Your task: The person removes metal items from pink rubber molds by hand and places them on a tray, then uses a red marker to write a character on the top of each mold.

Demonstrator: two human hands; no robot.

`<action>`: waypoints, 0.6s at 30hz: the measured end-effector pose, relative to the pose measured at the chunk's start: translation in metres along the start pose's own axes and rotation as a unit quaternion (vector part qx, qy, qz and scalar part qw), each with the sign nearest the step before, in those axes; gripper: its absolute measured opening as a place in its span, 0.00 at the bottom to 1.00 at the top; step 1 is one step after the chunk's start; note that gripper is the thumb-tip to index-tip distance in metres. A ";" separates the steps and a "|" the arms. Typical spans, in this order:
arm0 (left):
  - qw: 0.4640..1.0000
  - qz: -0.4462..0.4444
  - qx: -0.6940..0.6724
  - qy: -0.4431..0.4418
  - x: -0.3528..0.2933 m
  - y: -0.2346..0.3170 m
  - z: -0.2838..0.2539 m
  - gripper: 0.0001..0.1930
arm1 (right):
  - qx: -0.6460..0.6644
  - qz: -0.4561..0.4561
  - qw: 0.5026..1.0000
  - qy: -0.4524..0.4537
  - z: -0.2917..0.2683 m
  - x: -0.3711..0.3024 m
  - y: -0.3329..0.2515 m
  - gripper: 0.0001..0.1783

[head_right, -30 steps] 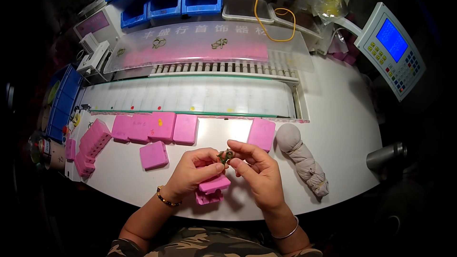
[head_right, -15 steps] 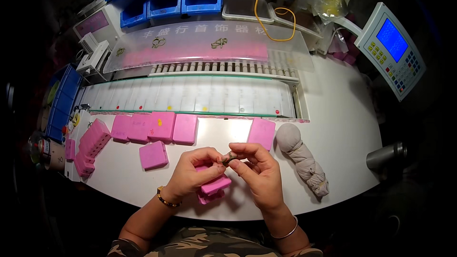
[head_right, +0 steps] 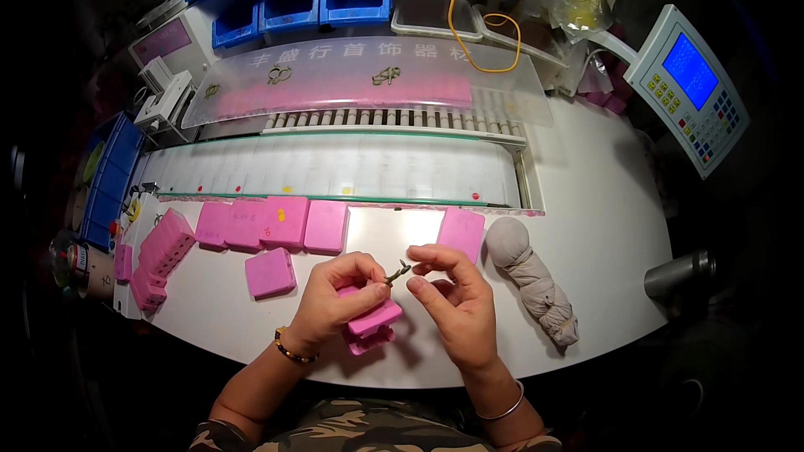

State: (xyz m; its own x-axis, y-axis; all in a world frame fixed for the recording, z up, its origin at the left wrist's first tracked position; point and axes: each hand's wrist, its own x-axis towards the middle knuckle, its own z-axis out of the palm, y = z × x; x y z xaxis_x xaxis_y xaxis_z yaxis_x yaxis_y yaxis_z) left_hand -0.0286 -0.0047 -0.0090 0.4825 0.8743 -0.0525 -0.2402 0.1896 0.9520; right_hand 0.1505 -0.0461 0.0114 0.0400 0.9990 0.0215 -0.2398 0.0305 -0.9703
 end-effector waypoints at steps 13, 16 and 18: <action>0.998 -0.052 -0.041 0.007 0.003 -0.004 -0.005 0.04 | -0.316 -0.226 0.921 0.034 0.005 0.002 0.001 0.14; 0.998 -0.055 -0.044 0.008 0.003 -0.003 -0.005 0.04 | -0.322 -0.223 0.919 0.039 0.005 0.002 0.001 0.13; 0.997 -0.056 -0.046 0.008 0.002 -0.003 -0.004 0.04 | -0.323 -0.221 0.920 0.042 0.005 0.002 0.001 0.13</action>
State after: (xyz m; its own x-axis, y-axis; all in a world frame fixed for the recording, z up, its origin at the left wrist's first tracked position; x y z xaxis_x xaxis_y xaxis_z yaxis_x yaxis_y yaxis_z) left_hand -0.0304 -0.0016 -0.0130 0.4974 0.8522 -0.1624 -0.2623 0.3262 0.9082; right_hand 0.1453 -0.0443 0.0112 0.0760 0.8874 0.4547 0.4418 0.3788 -0.8132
